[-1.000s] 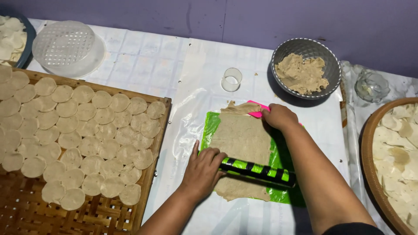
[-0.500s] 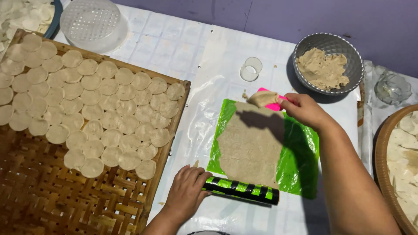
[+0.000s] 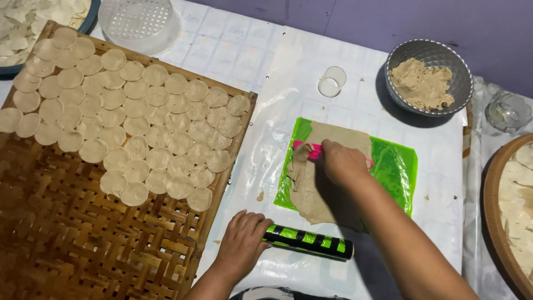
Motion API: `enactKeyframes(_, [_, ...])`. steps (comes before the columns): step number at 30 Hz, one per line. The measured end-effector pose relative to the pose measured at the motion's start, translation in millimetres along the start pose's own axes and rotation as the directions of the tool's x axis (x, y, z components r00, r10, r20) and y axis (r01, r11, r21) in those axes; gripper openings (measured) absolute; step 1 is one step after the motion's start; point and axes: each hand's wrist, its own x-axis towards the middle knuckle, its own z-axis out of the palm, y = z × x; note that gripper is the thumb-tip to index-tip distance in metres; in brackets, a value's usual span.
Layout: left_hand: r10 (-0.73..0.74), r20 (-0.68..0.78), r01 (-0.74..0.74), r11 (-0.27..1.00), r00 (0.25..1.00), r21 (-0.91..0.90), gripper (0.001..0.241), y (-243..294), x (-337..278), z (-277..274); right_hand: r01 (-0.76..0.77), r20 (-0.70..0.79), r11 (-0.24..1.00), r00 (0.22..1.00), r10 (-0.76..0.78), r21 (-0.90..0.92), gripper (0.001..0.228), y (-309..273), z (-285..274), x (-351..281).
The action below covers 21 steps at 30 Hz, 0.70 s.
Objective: Flattening dough onto a plastic sheet using a rolling pin and a spatula to prepare for cutting.
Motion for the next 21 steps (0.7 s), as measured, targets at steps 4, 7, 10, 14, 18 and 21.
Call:
enactKeyframes(4, [-0.006, -0.008, 0.006, 1.0, 1.0, 0.0, 0.055, -3, -2, 1, -0.001, -0.191, 0.997, 0.982, 0.016, 0.078, 0.043, -34, 9, -29])
enactKeyframes(7, [-0.029, 0.027, 0.03, 1.0, 0.999, -0.011, 0.054, -3, -2, 1, -0.074, -0.134, 0.992, 0.987, 0.088, 0.104, 0.065, -30, 25, -45])
enactKeyframes(10, [-0.037, 0.036, 0.038, 0.999, 0.999, -0.017, 0.052, -2, 1, 1, -0.25, -0.19, 0.922, 0.93, 0.313, 0.296, 0.059, -3, 17, -75])
enactKeyframes(14, [-0.029, 0.002, 0.029, 0.999, 1.0, -0.028, 0.055, -1, 9, 1, -0.495, -0.266, 0.81, 0.773, 0.575, 0.313, 0.056, 83, 67, -137])
enactKeyframes(18, [-0.014, 0.037, 0.015, 1.0, 0.999, -0.018, 0.059, 0, 32, -2, -0.611, -0.414, 0.791, 0.71, 0.569, 0.039, 0.037, 102, 59, -180])
enactKeyframes(21, [0.056, -0.005, -0.056, 0.998, 0.998, 0.01, 0.057, 3, 60, -8, -0.317, -0.444, 0.91, 0.798, 0.408, 0.267, 0.035, 89, 32, -184])
